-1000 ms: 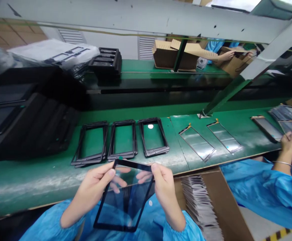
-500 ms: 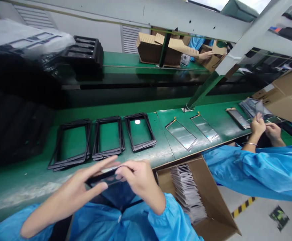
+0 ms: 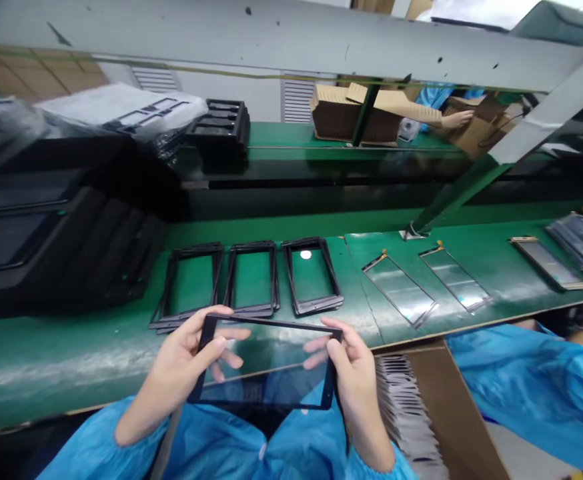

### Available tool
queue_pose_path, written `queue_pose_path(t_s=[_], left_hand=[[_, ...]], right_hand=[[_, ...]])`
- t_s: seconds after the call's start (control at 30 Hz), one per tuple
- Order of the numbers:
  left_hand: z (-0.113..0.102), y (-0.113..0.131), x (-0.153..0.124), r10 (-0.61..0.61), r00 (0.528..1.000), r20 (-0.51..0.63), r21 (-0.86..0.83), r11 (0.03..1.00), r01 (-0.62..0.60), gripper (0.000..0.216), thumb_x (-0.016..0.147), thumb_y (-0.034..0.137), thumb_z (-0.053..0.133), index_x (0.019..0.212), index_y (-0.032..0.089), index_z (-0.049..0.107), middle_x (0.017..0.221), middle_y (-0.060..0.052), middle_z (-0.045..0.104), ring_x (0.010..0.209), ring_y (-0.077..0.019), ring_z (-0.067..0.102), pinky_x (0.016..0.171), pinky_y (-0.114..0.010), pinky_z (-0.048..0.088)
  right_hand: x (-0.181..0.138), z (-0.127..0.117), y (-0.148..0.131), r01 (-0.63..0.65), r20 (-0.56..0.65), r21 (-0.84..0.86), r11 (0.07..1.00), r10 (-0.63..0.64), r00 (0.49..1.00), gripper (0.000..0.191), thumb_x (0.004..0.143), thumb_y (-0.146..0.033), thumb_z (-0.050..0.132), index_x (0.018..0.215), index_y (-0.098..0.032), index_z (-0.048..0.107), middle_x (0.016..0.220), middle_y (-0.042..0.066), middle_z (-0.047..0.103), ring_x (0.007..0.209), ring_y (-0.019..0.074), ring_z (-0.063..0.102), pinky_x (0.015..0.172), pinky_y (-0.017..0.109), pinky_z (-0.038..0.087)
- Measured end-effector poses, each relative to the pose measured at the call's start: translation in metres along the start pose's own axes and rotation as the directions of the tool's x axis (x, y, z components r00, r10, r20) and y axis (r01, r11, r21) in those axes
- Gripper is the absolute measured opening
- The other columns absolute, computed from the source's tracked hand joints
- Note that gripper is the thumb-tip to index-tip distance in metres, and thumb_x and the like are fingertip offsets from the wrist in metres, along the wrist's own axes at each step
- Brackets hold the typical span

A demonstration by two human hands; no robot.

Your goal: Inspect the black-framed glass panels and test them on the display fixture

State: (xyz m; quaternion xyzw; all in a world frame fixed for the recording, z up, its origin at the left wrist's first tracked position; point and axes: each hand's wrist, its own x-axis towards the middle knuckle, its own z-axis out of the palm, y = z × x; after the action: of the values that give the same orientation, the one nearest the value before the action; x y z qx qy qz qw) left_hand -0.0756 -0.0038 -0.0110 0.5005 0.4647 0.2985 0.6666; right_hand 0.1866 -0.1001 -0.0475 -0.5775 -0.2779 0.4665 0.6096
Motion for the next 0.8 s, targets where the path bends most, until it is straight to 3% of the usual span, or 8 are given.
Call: queue_pose_path(t_s=[0.1, 0.17, 0.27, 0.33, 0.37, 0.5, 0.67, 0.8], left_hand=[[-0.004, 0.000, 0.001, 0.084, 0.996, -0.002, 0.100, 0.991, -0.083, 0.048, 0.099, 0.045, 0.066, 0.139, 0.024, 0.050, 0.126, -0.018, 0.078, 0.078, -0.0273, 0.082, 0.055, -0.032, 0.065], [-0.006, 0.005, 0.003, 0.283, 0.959, -0.013, 0.335, 0.905, -0.262, 0.051, 0.100, 0.038, 0.065, 0.147, 0.027, 0.049, 0.145, -0.018, 0.068, 0.105, -0.0313, 0.080, 0.079, -0.041, 0.069], [-0.005, 0.017, 0.009, 0.567, 0.799, 0.199, 0.715, 0.473, -0.514, 0.049, 0.100, 0.029, 0.065, 0.148, 0.031, 0.059, 0.156, -0.009, 0.061, 0.144, -0.0350, 0.057, 0.122, -0.058, 0.043], [0.000, 0.023, 0.013, 0.561, 0.723, 0.402, 0.755, 0.244, -0.609, 0.036, 0.102, 0.029, 0.062, 0.137, 0.029, 0.070, 0.140, -0.006, 0.074, 0.135, -0.0329, 0.064, 0.126, -0.059, 0.037], [0.003, 0.025, 0.015, 0.528, 0.713, 0.461, 0.746, 0.205, -0.634, 0.031, 0.104, 0.030, 0.059, 0.131, 0.028, 0.074, 0.128, -0.006, 0.079, 0.124, -0.0307, 0.072, 0.121, -0.055, 0.044], [0.010, 0.028, 0.018, 0.418, 0.774, 0.476, 0.752, 0.263, -0.605, 0.033, 0.108, 0.036, 0.051, 0.118, 0.026, 0.081, 0.105, -0.006, 0.085, 0.091, -0.0260, 0.081, 0.081, -0.035, 0.063], [0.008, 0.026, 0.016, 0.392, 0.775, 0.496, 0.742, 0.271, -0.613, 0.036, 0.109, 0.036, 0.047, 0.116, 0.025, 0.081, 0.105, -0.006, 0.085, 0.090, -0.0266, 0.080, 0.076, -0.033, 0.059], [0.010, 0.027, 0.013, 0.326, 0.796, 0.511, 0.759, 0.264, -0.595, 0.036, 0.108, 0.033, 0.048, 0.131, 0.024, 0.074, 0.108, -0.008, 0.083, 0.093, -0.0280, 0.079, 0.073, -0.033, 0.056]], right_hand=[[-0.003, 0.013, -0.005, 0.033, -0.055, -0.012, 0.999, -0.034, 0.998, 0.034, 0.092, -0.050, 0.074, 0.110, -0.022, 0.069, 0.073, 0.004, 0.083, 0.051, 0.0216, 0.076, 0.056, 0.030, 0.060], [-0.003, 0.018, -0.009, 0.046, -0.060, -0.039, 0.998, -0.048, 0.997, 0.034, 0.092, -0.050, 0.074, 0.108, -0.021, 0.068, 0.072, 0.005, 0.083, 0.050, 0.0222, 0.076, 0.053, 0.030, 0.060], [-0.005, 0.020, -0.013, 0.060, -0.045, -0.085, 0.995, -0.064, 0.997, 0.032, 0.092, -0.050, 0.074, 0.106, -0.022, 0.070, 0.071, 0.005, 0.083, 0.049, 0.0230, 0.076, 0.052, 0.030, 0.061], [-0.006, 0.022, -0.012, 0.060, -0.023, -0.097, 0.993, -0.063, 0.998, 0.030, 0.091, -0.050, 0.074, 0.105, -0.023, 0.072, 0.072, 0.004, 0.084, 0.050, 0.0231, 0.077, 0.052, 0.030, 0.061], [-0.007, 0.023, -0.012, 0.056, -0.015, -0.096, 0.994, -0.058, 0.998, 0.029, 0.091, -0.051, 0.074, 0.105, -0.025, 0.072, 0.072, 0.004, 0.084, 0.050, 0.0231, 0.077, 0.051, 0.030, 0.061], [-0.013, 0.025, -0.009, 0.028, -0.036, -0.094, 0.995, -0.032, 0.999, 0.028, 0.091, -0.051, 0.075, 0.103, -0.025, 0.074, 0.071, 0.004, 0.083, 0.049, 0.0242, 0.076, 0.050, 0.031, 0.061], [-0.014, 0.026, -0.010, 0.007, -0.080, -0.108, 0.994, -0.016, 0.997, 0.032, 0.089, -0.052, 0.076, 0.100, -0.022, 0.075, 0.069, 0.007, 0.083, 0.047, 0.0253, 0.076, 0.048, 0.031, 0.061], [-0.013, 0.037, -0.006, -0.027, -0.065, -0.109, 0.994, 0.020, 0.998, 0.035, 0.083, -0.055, 0.079, 0.098, -0.023, 0.077, 0.066, 0.006, 0.081, 0.045, 0.0262, 0.074, 0.046, 0.033, 0.061]])
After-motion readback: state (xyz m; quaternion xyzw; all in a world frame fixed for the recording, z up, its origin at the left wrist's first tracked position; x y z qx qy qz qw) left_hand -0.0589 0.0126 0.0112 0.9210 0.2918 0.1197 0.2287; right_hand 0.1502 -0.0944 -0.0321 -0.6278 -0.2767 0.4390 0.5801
